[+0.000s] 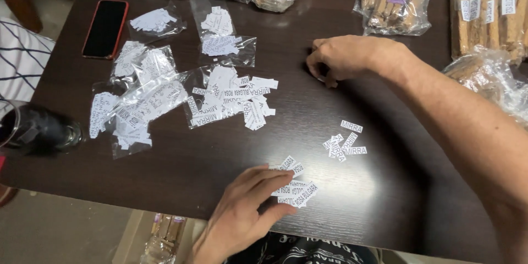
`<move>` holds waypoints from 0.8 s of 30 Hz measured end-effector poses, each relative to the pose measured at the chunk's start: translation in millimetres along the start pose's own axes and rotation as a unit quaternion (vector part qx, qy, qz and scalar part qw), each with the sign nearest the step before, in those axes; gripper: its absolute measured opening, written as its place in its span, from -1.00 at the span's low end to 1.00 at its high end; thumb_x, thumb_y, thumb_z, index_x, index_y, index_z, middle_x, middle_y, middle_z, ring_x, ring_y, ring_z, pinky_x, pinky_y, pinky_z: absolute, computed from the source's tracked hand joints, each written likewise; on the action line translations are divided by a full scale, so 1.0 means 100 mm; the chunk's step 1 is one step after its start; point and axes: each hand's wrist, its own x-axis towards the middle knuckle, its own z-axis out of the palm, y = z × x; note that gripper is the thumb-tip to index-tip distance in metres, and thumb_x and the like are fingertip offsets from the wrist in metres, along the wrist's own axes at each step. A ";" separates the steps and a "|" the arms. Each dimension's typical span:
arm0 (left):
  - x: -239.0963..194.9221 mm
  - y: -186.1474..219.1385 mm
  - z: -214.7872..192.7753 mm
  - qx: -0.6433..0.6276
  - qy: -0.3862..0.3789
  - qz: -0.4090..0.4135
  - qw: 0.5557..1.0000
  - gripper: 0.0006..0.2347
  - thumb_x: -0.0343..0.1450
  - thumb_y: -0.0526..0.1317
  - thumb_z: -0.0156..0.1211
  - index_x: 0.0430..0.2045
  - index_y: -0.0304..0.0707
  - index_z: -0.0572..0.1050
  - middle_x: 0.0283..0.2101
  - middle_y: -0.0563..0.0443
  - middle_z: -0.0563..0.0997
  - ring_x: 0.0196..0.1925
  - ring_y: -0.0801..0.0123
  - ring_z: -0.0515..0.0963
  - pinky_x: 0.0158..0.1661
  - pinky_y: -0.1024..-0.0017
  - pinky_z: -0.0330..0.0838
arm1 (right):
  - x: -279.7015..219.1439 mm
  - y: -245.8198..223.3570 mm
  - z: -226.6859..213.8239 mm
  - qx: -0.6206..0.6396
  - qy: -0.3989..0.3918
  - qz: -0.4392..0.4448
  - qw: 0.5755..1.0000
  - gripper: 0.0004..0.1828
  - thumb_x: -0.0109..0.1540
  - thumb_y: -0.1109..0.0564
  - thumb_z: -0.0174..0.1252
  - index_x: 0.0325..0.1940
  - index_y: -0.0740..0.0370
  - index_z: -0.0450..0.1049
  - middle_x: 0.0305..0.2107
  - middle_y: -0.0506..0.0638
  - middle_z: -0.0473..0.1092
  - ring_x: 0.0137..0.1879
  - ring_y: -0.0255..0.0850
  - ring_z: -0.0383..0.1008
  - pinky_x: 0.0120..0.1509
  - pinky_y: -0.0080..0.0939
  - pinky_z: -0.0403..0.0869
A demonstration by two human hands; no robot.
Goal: The person is packaging small bundles of wooden sticks into plastic bags and adding printed labels to each package.
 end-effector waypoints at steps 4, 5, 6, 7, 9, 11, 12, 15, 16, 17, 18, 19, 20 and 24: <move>-0.03 0.11 -0.03 -0.039 0.005 -0.021 0.999 -0.61 0.34 -0.17 0.43 0.01 -0.33 0.53 0.06 -0.04 0.66 0.09 0.16 0.63 0.14 0.20 0.52 | -0.06 0.02 0.00 0.008 -0.014 -0.020 1.000 -0.79 0.07 0.18 0.40 -0.27 -0.08 0.59 -0.18 -0.16 0.28 -0.16 -0.24 0.45 -0.08 -0.20 0.43; -0.04 0.13 -0.03 -0.050 0.013 -0.022 0.998 -0.61 0.32 -0.21 0.46 0.00 -0.35 0.54 0.04 -0.05 0.67 0.06 0.16 0.64 0.11 0.20 0.56 | -0.07 0.04 0.02 0.014 0.006 -0.043 0.999 -0.72 0.10 0.27 0.31 -0.18 -0.06 0.57 -0.20 -0.14 0.33 -0.20 -0.24 0.54 -0.08 -0.20 0.49; -0.04 0.15 -0.03 -0.061 0.021 -0.022 0.998 -0.61 0.30 -0.25 0.49 -0.01 -0.36 0.54 0.02 -0.06 0.67 0.04 0.15 0.65 0.09 0.21 0.59 | -0.10 0.07 0.05 0.021 0.027 -0.065 0.997 -0.65 0.13 0.35 0.23 -0.09 -0.04 0.54 -0.22 -0.12 0.37 -0.25 -0.23 0.62 -0.07 -0.20 0.54; -0.05 0.15 -0.01 -0.062 0.020 -0.022 0.998 -0.61 0.30 -0.25 0.49 -0.01 -0.36 0.54 0.02 -0.06 0.67 0.04 0.15 0.65 0.09 0.21 0.59 | -0.15 0.05 0.05 0.023 0.026 -0.064 0.997 -0.65 0.13 0.35 0.23 -0.09 -0.04 0.54 -0.22 -0.12 0.37 -0.25 -0.23 0.62 -0.07 -0.20 0.54; -0.07 0.15 0.02 -0.058 0.020 -0.025 0.998 -0.63 0.31 -0.22 0.48 -0.03 -0.33 0.56 -0.01 -0.03 0.68 0.01 0.18 0.66 0.05 0.23 0.60 | -0.25 0.02 0.02 0.019 0.052 -0.062 0.997 -0.44 0.10 0.41 0.18 0.11 -0.08 0.54 -0.08 -0.13 0.44 -0.07 -0.10 0.58 0.06 -0.09 0.52; -0.03 0.19 0.00 -0.064 0.024 -0.012 0.998 -0.64 0.31 -0.23 0.49 -0.06 -0.36 0.56 -0.04 -0.06 0.68 -0.03 0.18 0.68 0.03 0.25 0.60 | -0.32 -0.06 0.02 -0.011 0.044 -0.062 0.997 -0.33 0.11 0.45 0.07 0.22 -0.11 0.48 0.21 0.04 0.23 0.21 -0.02 0.40 0.29 0.01 0.40; -0.01 0.21 0.00 -0.068 0.029 0.002 0.997 -0.66 0.31 -0.24 0.49 -0.09 -0.38 0.56 -0.07 -0.08 0.68 -0.07 0.18 0.69 0.00 0.27 0.61 | -0.35 -0.10 0.01 -0.042 0.037 -0.062 0.996 -0.23 0.12 0.49 -0.04 0.33 -0.13 0.42 0.50 0.20 0.02 0.50 0.05 0.22 0.53 0.12 0.27; -0.04 0.18 0.07 -0.074 0.020 -0.005 0.997 -0.68 0.33 -0.22 0.46 -0.11 -0.39 0.56 -0.09 -0.09 0.69 -0.08 0.16 0.69 -0.02 0.26 0.61 | -0.18 0.18 0.20 -0.081 0.095 -0.181 0.976 -0.78 0.27 0.15 0.06 -0.02 -0.04 0.50 -0.19 -0.09 0.42 -0.07 -0.07 0.52 -0.22 0.09 0.55; -0.04 0.19 0.08 -0.074 0.020 -0.005 0.997 -0.68 0.33 -0.22 0.46 -0.11 -0.39 0.56 -0.09 -0.09 0.69 -0.08 0.16 0.69 -0.02 0.26 0.61 | -0.19 0.17 0.19 -0.082 0.094 -0.181 0.976 -0.78 0.27 0.15 0.06 -0.02 -0.04 0.50 -0.19 -0.09 0.42 -0.07 -0.07 0.52 -0.22 0.09 0.55; -0.03 0.21 0.09 -0.076 0.016 -0.004 0.997 -0.68 0.32 -0.24 0.47 -0.11 -0.40 0.56 -0.08 -0.10 0.68 -0.07 0.16 0.69 -0.01 0.27 0.61 | -0.20 0.17 0.18 -0.078 0.073 -0.162 0.981 -0.77 0.25 0.14 0.12 0.00 -0.04 0.49 -0.13 -0.11 0.47 -0.03 -0.09 0.55 -0.11 0.05 0.56; -0.02 0.22 0.09 -0.078 0.012 0.000 0.997 -0.67 0.31 -0.26 0.48 -0.12 -0.41 0.56 -0.07 -0.10 0.68 -0.07 0.16 0.69 0.00 0.27 0.61 | -0.21 0.17 0.16 -0.075 0.053 -0.142 0.986 -0.74 0.24 0.14 0.17 0.01 -0.05 0.49 -0.07 -0.13 0.51 0.00 -0.11 0.57 0.00 0.02 0.57; -0.03 0.22 0.11 -0.078 0.013 0.000 0.997 -0.67 0.31 -0.26 0.48 -0.12 -0.41 0.56 -0.07 -0.10 0.68 -0.07 0.16 0.69 0.00 0.27 0.61 | -0.23 0.16 0.15 -0.076 0.053 -0.142 0.986 -0.74 0.24 0.14 0.17 0.01 -0.05 0.49 -0.07 -0.13 0.51 0.00 -0.11 0.57 0.00 0.02 0.57; -0.04 0.23 0.12 -0.082 0.011 -0.007 0.997 -0.67 0.31 -0.26 0.48 -0.11 -0.41 0.56 -0.07 -0.11 0.68 -0.06 0.16 0.68 0.00 0.27 0.61 | -0.25 0.15 0.14 -0.057 0.035 -0.125 0.990 -0.74 0.26 0.17 0.13 0.03 -0.04 0.48 -0.11 -0.13 0.49 0.00 -0.15 0.57 0.05 -0.03 0.56; -0.09 0.22 0.14 -0.077 0.009 -0.017 0.997 -0.68 0.32 -0.23 0.47 -0.11 -0.37 0.57 -0.07 -0.07 0.68 -0.06 0.17 0.68 0.00 0.28 0.59 | -0.23 0.35 0.29 -0.036 0.044 -0.150 0.987 -0.83 0.25 0.19 0.13 -0.14 -0.04 0.54 -0.26 -0.08 0.43 -0.15 -0.14 0.55 0.02 -0.12 0.52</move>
